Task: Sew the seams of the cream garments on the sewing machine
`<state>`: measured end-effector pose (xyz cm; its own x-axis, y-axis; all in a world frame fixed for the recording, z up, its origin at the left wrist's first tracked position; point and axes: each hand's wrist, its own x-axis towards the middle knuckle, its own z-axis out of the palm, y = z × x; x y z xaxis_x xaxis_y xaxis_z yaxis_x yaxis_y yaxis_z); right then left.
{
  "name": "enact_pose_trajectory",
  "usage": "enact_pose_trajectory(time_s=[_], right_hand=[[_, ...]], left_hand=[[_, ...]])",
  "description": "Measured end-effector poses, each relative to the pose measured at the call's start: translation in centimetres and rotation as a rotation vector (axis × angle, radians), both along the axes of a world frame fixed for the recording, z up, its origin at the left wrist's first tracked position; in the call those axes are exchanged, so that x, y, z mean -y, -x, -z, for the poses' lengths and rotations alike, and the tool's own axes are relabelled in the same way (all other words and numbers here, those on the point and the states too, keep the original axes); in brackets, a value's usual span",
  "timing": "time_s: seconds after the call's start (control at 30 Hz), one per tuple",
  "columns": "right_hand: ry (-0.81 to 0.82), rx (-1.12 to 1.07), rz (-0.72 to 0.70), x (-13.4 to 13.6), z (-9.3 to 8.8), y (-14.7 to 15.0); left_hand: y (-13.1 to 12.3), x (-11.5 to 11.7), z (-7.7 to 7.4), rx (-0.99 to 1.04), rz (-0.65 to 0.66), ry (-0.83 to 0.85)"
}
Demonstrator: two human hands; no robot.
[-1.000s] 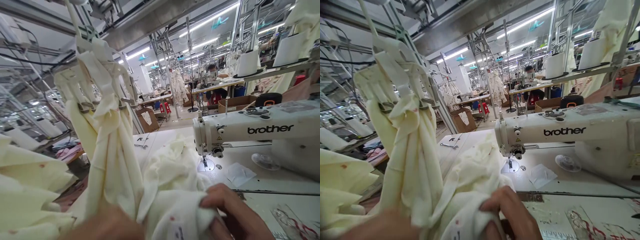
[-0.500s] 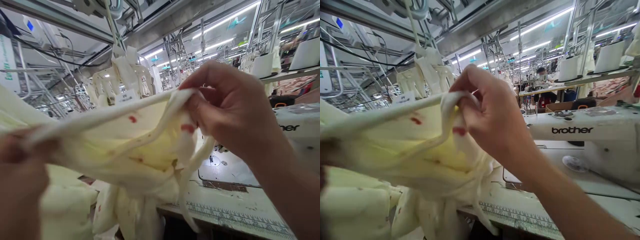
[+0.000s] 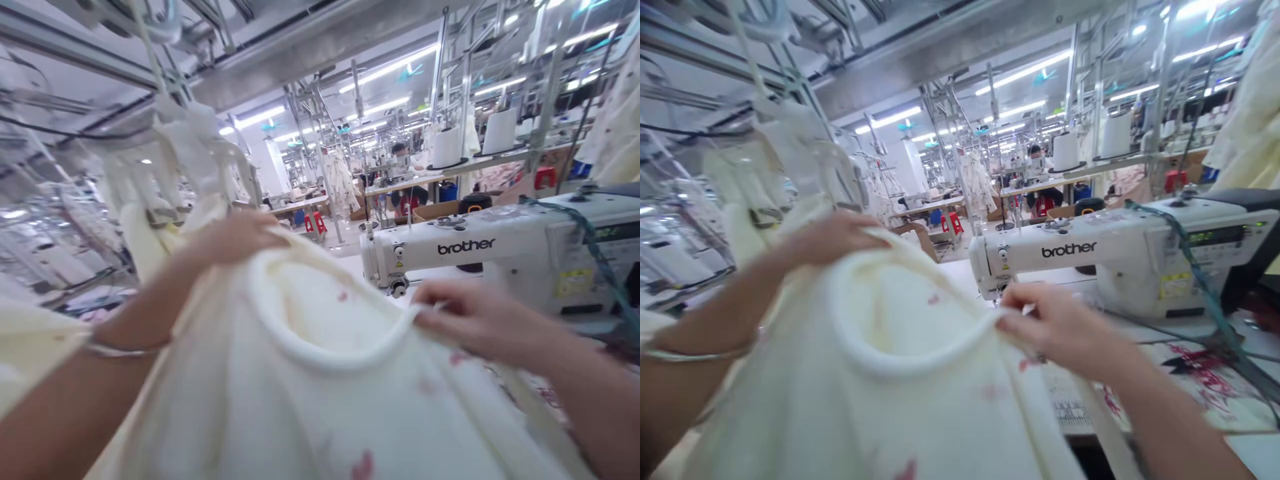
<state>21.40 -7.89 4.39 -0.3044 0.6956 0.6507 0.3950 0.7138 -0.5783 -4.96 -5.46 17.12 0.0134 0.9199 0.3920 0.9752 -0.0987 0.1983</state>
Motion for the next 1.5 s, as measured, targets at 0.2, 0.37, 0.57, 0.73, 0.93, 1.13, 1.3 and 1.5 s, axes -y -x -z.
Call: enact_pose_trajectory(time_s=[0.2,0.37,0.57,0.73,0.93,1.13,1.3,1.5], right_hand=[[0.101,0.204,0.14,-2.3,7.9,0.1],[0.485,0.249,0.126,-0.3,6.3,-1.7],[0.94,0.155,0.048,1.2,3.1,-4.2],[0.828,0.307,0.182,-1.5,5.5,-2.9],[0.754,0.453,0.263,-3.7,7.7,-0.9],[0.78,0.414,0.196,-4.4,7.0,-1.9],[0.881,0.364,0.037,-5.7,6.2,-2.7],[0.983,0.354,-0.167,-6.6,5.1,-3.1]], left_hand=[[-6.0,-1.8,11.9,-0.154,0.364,0.449],[-6.1,1.2,13.4,-0.086,0.676,0.629],[-1.8,-0.2,10.8,0.01,0.552,1.107],[-0.1,-4.2,11.7,-0.195,0.496,1.108],[-6.2,-4.3,13.2,-0.597,0.308,0.632],[-12.4,-2.3,17.0,-0.229,0.589,0.536],[-10.3,-4.3,18.9,0.094,0.626,0.669],[-7.3,-5.6,17.9,0.286,0.65,0.941]])
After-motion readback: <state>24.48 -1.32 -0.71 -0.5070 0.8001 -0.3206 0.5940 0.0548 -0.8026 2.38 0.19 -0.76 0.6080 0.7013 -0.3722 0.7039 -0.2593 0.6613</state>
